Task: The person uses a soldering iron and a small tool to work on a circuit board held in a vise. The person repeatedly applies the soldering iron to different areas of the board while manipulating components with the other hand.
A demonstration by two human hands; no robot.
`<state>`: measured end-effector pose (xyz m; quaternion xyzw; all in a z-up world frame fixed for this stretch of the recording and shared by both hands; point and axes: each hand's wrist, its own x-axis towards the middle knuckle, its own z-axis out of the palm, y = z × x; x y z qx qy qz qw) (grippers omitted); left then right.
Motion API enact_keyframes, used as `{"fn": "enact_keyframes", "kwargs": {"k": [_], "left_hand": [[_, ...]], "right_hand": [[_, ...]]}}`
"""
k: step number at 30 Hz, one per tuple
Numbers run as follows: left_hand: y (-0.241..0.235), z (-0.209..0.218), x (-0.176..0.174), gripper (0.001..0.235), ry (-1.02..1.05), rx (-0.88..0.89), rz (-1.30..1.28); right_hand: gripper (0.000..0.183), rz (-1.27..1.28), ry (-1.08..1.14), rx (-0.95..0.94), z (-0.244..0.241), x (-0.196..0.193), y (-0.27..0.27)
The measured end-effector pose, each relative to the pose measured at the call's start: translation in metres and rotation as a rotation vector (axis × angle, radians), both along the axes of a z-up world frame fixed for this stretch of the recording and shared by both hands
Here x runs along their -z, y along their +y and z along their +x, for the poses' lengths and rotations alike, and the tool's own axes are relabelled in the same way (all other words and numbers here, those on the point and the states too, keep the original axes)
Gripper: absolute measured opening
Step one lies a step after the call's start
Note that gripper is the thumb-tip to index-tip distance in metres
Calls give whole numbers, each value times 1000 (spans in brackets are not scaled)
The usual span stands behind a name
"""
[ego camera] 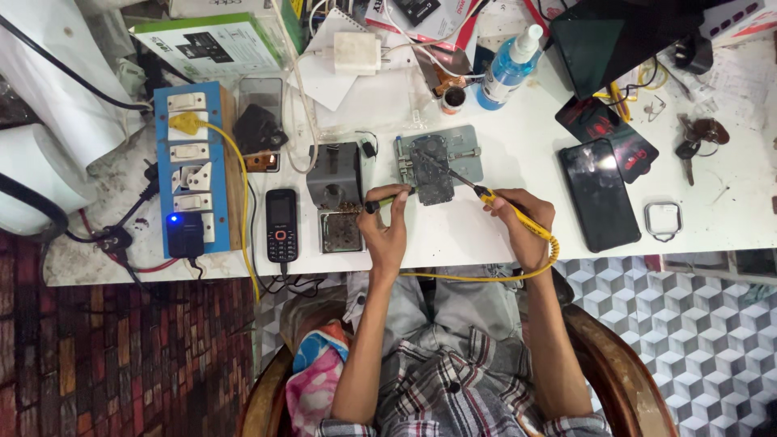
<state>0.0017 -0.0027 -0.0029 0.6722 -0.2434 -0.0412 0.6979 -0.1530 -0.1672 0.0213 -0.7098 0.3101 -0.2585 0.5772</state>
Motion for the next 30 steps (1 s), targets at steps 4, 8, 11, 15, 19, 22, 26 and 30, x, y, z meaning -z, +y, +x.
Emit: {"fn": "enact_keyframes", "kwargs": {"k": [4, 8, 11, 15, 19, 22, 26, 30], "left_hand": [[0, 0, 0, 7, -9, -10, -2], [0, 1, 0, 7, 8, -12, 3], [1, 1, -1, 7, 7, -10, -2], [1, 2, -4, 8, 4, -7, -2], [2, 1, -4, 8, 19, -3, -16], [2, 2, -3, 8, 23, -1, -14], [3, 2, -2, 8, 15, 12, -11], [2, 2, -2, 8, 11, 6, -6]], "right_hand": [[28, 7, -13, 8, 0, 0, 1], [28, -10, 23, 15, -1, 0, 2], [27, -46, 6, 3, -1, 0, 2], [27, -26, 6, 10, 0, 1, 2], [27, -2, -16, -12, -1, 1, 2], [27, -29, 0, -2, -1, 0, 3], [26, -57, 11, -5, 0, 0, 3], [26, -36, -16, -3, 0, 0, 4]]}}
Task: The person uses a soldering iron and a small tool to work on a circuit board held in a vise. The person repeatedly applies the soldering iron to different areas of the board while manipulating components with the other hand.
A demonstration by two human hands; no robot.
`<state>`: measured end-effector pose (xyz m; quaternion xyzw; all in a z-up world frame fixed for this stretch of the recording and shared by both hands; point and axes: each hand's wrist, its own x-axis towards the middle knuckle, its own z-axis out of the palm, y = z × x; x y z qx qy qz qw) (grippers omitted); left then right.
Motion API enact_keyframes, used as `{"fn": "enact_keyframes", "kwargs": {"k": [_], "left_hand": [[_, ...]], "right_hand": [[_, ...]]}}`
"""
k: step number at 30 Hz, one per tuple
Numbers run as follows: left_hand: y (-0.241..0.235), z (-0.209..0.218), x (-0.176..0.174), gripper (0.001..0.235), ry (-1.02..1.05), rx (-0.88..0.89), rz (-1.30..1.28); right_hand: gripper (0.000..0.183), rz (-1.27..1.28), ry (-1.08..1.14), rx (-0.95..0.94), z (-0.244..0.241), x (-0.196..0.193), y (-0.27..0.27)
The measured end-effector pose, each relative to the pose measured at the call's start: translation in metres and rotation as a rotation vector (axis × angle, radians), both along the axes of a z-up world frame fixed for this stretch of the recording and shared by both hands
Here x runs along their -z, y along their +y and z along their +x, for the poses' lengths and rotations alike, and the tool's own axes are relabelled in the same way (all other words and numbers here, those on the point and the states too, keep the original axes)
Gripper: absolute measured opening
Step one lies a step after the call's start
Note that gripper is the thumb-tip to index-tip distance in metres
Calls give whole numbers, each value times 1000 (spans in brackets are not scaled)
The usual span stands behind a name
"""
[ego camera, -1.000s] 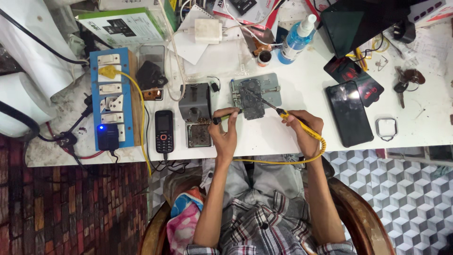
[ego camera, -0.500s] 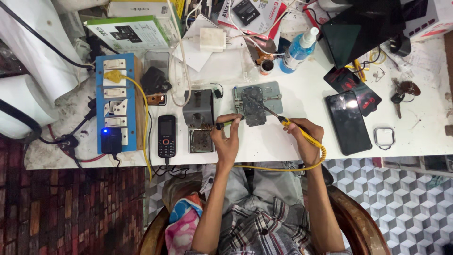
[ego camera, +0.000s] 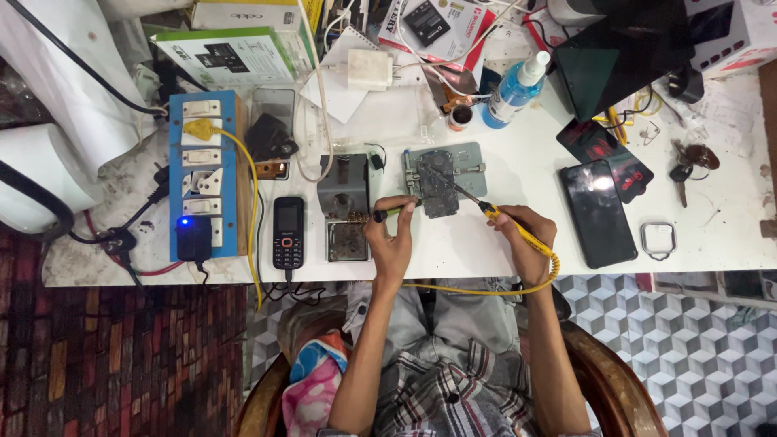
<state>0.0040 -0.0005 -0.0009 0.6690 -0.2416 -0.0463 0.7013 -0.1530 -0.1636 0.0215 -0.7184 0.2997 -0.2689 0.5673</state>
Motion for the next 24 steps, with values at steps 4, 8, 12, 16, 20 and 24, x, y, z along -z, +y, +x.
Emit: {"fn": "enact_keyframes", "kwargs": {"k": [4, 8, 12, 16, 20, 24], "left_hand": [[2, -2, 0, 8, 3, 5, 0], [0, -1, -2, 8, 0, -7, 13], [0, -1, -2, 8, 23, -2, 0], [0, -1, -3, 8, 22, -6, -1], [0, -2, 1, 8, 9, -20, 11], [-2, 1, 2, 8, 25, -3, -20]], "right_hand": [[26, 5, 26, 5, -3, 3, 0], [25, 0, 26, 5, 0, 6, -2], [24, 3, 18, 4, -2, 6, -1], [25, 6, 24, 5, -2, 3, 0], [26, -12, 26, 9, -1, 4, -1], [25, -20, 23, 12, -3, 3, 0]]}}
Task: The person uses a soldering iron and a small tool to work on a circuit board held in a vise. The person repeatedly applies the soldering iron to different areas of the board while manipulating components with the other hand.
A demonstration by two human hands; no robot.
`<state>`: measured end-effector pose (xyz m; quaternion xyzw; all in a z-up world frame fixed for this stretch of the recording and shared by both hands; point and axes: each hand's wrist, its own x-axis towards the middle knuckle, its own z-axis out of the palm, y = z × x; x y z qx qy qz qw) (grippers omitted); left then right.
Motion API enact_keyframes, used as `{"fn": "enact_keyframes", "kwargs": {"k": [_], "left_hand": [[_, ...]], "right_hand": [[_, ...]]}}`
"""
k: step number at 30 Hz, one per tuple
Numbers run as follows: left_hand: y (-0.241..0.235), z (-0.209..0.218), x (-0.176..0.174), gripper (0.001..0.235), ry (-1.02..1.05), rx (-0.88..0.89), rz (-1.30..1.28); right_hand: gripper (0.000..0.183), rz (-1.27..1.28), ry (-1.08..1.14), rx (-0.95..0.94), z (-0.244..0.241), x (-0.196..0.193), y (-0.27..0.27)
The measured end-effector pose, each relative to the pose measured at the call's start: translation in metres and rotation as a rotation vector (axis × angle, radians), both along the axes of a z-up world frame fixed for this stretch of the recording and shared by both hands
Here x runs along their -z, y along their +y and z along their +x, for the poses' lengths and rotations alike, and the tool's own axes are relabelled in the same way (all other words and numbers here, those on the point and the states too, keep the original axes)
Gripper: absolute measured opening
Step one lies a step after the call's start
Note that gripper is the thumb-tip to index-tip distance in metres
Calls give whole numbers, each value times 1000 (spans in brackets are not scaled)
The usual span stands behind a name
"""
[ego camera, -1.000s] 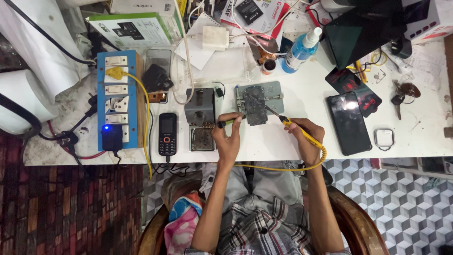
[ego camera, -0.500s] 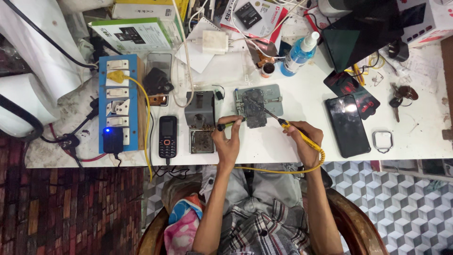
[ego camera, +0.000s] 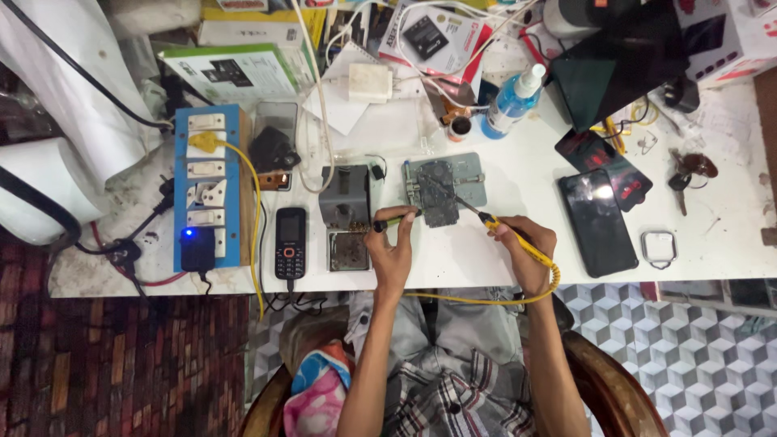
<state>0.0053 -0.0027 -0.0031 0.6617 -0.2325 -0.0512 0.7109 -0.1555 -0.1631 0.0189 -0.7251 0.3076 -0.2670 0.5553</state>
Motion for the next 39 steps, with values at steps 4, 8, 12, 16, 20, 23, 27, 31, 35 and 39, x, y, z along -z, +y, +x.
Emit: {"fn": "enact_keyframes", "kwargs": {"k": [4, 8, 12, 16, 20, 23, 27, 31, 35, 39], "left_hand": [[3, -3, -3, 8, -4, -20, 28], [4, -3, -5, 8, -19, -24, 29], [3, -3, -6, 8, -16, -21, 24], [4, -4, -6, 7, -14, -33, 26], [5, -2, -8, 7, -11, -38, 17], [5, -1, -10, 7, -16, -32, 5], [6, -2, -10, 7, -47, -53, 24], [5, 0, -4, 7, -34, -43, 20], [4, -1, 2, 8, -15, -18, 10], [0, 0, -1, 8, 3, -9, 16]], "right_hand": [[24, 9, 3, 11, 1, -1, 1], [25, 11, 8, 7, 1, 0, 1], [26, 10, 15, 10, 0, 3, 1], [26, -8, 32, 4, -1, 7, 2], [26, -38, 55, -6, -2, 9, 1], [25, -85, 99, 19, -2, 9, 1], [23, -94, 90, 27, 1, 9, 1], [25, -103, 199, 53, 4, 7, -2], [27, -35, 153, 37, 3, 4, -2], [30, 14, 164, 0, 3, -2, -9]]}}
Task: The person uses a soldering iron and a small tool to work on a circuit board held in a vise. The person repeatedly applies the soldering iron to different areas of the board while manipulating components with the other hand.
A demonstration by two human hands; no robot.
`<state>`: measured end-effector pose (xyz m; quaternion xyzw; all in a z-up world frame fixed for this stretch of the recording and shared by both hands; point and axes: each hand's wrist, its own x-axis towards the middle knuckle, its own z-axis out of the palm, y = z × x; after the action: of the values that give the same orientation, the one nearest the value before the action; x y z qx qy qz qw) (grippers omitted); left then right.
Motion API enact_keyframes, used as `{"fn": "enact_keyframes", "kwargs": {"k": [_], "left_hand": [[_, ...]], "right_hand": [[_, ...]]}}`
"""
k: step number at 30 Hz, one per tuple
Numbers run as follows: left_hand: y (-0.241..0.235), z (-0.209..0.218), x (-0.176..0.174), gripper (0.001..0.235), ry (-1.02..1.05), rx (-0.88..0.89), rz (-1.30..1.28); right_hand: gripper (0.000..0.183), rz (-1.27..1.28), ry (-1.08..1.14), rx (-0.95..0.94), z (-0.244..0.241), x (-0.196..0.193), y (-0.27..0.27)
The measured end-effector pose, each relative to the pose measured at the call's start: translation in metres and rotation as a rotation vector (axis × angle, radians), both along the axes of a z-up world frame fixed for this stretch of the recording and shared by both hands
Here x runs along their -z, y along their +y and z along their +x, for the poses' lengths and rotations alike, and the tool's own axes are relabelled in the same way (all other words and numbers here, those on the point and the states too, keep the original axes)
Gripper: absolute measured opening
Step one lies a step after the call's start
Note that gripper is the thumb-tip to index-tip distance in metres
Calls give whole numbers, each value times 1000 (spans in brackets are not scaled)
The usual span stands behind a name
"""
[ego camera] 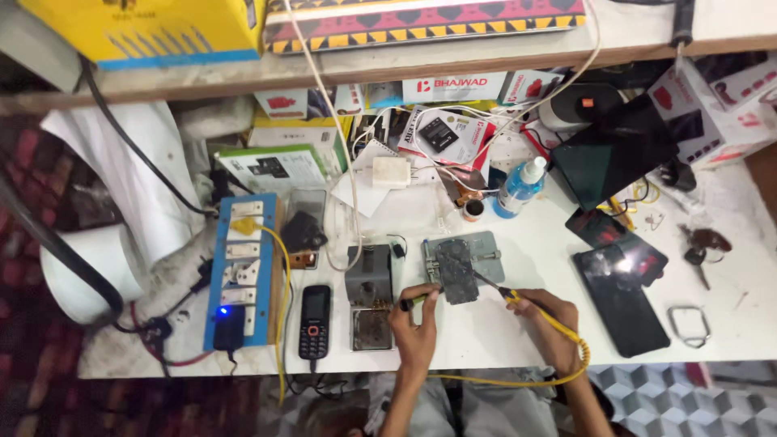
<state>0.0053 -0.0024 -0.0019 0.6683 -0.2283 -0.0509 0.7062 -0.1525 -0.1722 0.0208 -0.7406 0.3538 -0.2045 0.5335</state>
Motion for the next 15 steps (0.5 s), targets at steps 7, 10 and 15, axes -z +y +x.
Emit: {"fn": "enact_keyframes", "kwargs": {"k": [7, 10, 15], "left_hand": [[1, -3, 4, 8, 28, 3, -13], [2, -3, 3, 8, 24, 2, -13], [2, -2, 2, 9, 30, 2, 1]], "right_hand": [[29, 135, -141, -33, 4, 4, -18], [29, 192, -235, -32, 10, 8, -29], [28, 175, -293, -47, 13, 18, -39]]}}
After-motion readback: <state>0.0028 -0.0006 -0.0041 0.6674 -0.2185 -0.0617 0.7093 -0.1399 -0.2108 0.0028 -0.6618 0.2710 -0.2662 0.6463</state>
